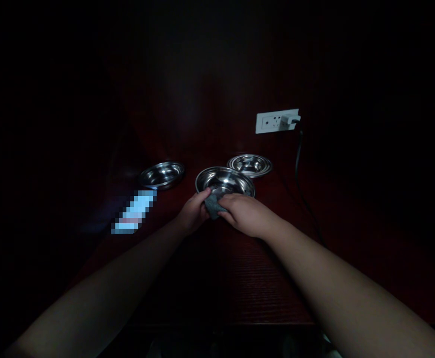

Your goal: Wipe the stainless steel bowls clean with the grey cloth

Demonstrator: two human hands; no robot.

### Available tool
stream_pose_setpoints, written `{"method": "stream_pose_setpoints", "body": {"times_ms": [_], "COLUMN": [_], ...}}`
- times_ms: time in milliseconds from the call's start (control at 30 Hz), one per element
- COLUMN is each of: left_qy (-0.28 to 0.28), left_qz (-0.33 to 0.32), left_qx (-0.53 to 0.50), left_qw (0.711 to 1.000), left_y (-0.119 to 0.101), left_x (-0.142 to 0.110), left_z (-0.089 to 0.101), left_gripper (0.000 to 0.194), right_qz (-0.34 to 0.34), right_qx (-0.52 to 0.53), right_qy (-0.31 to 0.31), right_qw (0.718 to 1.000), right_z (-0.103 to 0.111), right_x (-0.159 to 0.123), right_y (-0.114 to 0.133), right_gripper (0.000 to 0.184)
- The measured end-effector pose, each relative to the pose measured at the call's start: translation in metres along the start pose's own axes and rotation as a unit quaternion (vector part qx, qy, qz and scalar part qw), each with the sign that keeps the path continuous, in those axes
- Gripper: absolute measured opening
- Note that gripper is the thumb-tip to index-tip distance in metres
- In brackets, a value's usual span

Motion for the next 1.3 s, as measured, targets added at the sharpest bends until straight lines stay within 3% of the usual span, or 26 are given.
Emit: {"method": "stream_pose_setpoints", "body": {"times_ms": [333, 1300], "left_qy": [-0.020, -0.012], "left_qz": [0.017, 0.023], "left_qx": [0.014, 0.017], "left_qw": [1.000, 1.000], "left_y": [0.0016, 0.0009], "left_x": [0.0012, 0.0028], "left_z": [0.0027, 0.0039], "left_gripper": [0.030, 0.039], "right_qz": [-0.001, 0.007], "right_qx": [0.000, -0.004], "right_qy": [0.005, 0.001], "right_qw": [1.000, 1.000], "right_z": [-0.0003, 0.0049], "right_x": [-0.0003, 0.0014], "right_y": [0.0011, 0.0080], "right_gripper": [0.017, 0.018]}}
Point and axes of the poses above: each hand's wrist, its own x-axis towards the middle knuckle, its own z-axis out of the back of the hand, y = z × x, the point moved 6 cm from there along x, towards the middle knuckle, and after that the axes turned 14 degrees about -y, right-handed, at the moved point
